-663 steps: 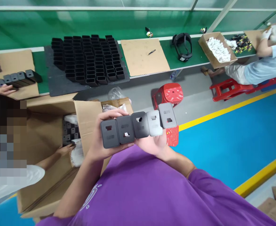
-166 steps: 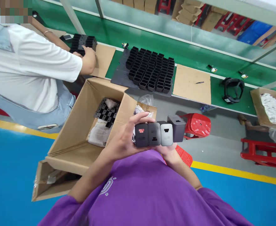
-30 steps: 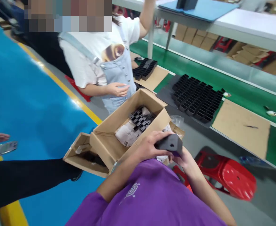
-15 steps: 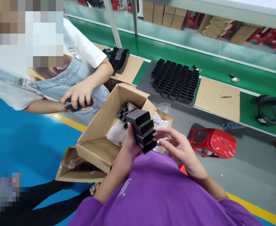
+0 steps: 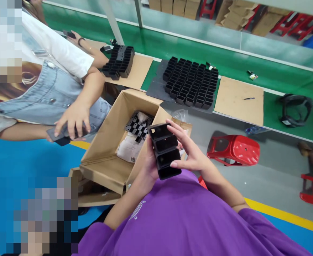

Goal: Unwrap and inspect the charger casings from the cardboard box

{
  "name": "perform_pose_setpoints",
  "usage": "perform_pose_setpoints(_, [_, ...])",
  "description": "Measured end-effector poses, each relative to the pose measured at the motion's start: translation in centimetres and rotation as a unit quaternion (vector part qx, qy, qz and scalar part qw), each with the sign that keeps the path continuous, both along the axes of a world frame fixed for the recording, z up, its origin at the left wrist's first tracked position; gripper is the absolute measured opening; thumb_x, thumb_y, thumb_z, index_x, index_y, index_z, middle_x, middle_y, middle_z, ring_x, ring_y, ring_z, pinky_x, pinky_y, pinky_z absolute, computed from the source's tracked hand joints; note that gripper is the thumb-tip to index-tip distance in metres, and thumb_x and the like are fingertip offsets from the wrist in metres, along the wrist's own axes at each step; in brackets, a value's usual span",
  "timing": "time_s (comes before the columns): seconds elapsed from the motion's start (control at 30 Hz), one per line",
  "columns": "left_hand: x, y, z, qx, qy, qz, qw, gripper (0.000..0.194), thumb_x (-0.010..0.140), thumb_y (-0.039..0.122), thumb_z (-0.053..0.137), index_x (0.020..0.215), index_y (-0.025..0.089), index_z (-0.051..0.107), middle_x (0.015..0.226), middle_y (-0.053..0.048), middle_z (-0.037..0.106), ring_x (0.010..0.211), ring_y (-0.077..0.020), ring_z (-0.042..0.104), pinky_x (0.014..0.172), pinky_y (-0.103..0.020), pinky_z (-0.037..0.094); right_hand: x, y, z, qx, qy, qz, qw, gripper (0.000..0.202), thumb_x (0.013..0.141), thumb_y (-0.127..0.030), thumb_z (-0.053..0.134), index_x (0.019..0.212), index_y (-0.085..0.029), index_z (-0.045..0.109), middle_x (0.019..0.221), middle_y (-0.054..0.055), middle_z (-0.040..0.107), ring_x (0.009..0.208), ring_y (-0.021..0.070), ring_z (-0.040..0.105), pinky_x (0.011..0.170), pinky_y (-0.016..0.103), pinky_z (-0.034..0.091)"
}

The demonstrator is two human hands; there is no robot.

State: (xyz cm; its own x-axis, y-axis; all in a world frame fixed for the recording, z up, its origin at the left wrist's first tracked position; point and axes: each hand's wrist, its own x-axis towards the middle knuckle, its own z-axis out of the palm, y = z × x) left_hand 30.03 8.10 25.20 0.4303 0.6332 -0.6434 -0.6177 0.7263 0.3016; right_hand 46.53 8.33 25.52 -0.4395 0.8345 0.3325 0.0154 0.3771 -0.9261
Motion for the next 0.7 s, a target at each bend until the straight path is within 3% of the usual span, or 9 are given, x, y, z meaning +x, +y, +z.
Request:
perform_pose_setpoints(0.1, [0.1, -0.2, -0.1, -0.005, -0.006, -0.007, 1.0, 0.066, 0.093, 0.078, 0.04, 0.089, 0.02, 0.073, 0.074, -0.001, 0.074, 0.061, -0.0157, 0.067, 0.058, -0.028, 0.056, 0.1, -0.5, -0.6, -0.03, 0.01, -0.024, 0.999, 0.09, 0.083, -0.063, 0.073, 0.159, -0.039, 0.031, 0.172, 0.004, 0.022, 0.159, 0.0301, 0.021, 0.128, 0.054, 0.027])
perform_pose_setpoints(0.17, [0.3, -0.3, -0.2, 0.004, -0.023, -0.008, 1.0, 0.064, 0.095, 0.076, 0.038, 0.096, 0.023, 0.074, 0.077, -0.001, 0.075, 0.063, -0.0154, 0.067, 0.064, -0.029, 0.057, 0.3, -0.6, -1.0, -0.046, 0.039, -0.052, 0.997, 0.086, 0.084, -0.068, 0.068, 0.157, -0.038, 0.034, 0.169, 0.004, 0.032, 0.157, 0.0299, 0.029, 0.126, 0.055, 0.031])
perform_pose_setpoints(0.33, [1.1, -0.7, -0.2, 0.021, -0.071, -0.059, 0.995, 0.063, 0.093, 0.075, 0.045, 0.11, 0.021, 0.073, 0.088, -0.006, 0.076, 0.082, -0.0212, 0.072, 0.075, -0.033, 0.059, 1.3, 0.1, -1.0, -0.06, 0.08, -0.094, 0.991, 0.06, 0.096, -0.055, 0.058, 0.151, -0.036, 0.042, 0.159, 0.004, 0.048, 0.15, 0.026, 0.042, 0.124, 0.053, 0.035])
perform_pose_setpoints(0.57, [1.6, -1.3, -0.9, 0.05, -0.047, -0.084, 0.994, 0.058, 0.087, 0.07, 0.06, 0.107, 0.018, 0.074, 0.082, -0.008, 0.075, 0.09, -0.0268, 0.072, 0.074, -0.037, 0.06, 2.0, 0.0, 0.1, -0.136, 0.085, -0.079, 0.984, 0.062, 0.091, -0.068, 0.057, 0.14, -0.031, 0.054, 0.15, 0.007, 0.057, 0.137, 0.0278, 0.056, 0.117, 0.048, 0.046])
perform_pose_setpoints(0.7, [1.8, -1.6, -1.2, 0.077, -0.012, -0.095, 0.992, 0.059, 0.084, 0.075, 0.057, 0.11, 0.026, 0.076, 0.078, -0.007, 0.076, 0.1, -0.0328, 0.069, 0.076, -0.043, 0.06, 1.8, -1.0, 0.6, -0.146, 0.127, -0.098, 0.976, 0.053, 0.092, -0.063, 0.06, 0.134, -0.031, 0.057, 0.145, 0.006, 0.059, 0.133, 0.0259, 0.059, 0.115, 0.045, 0.048])
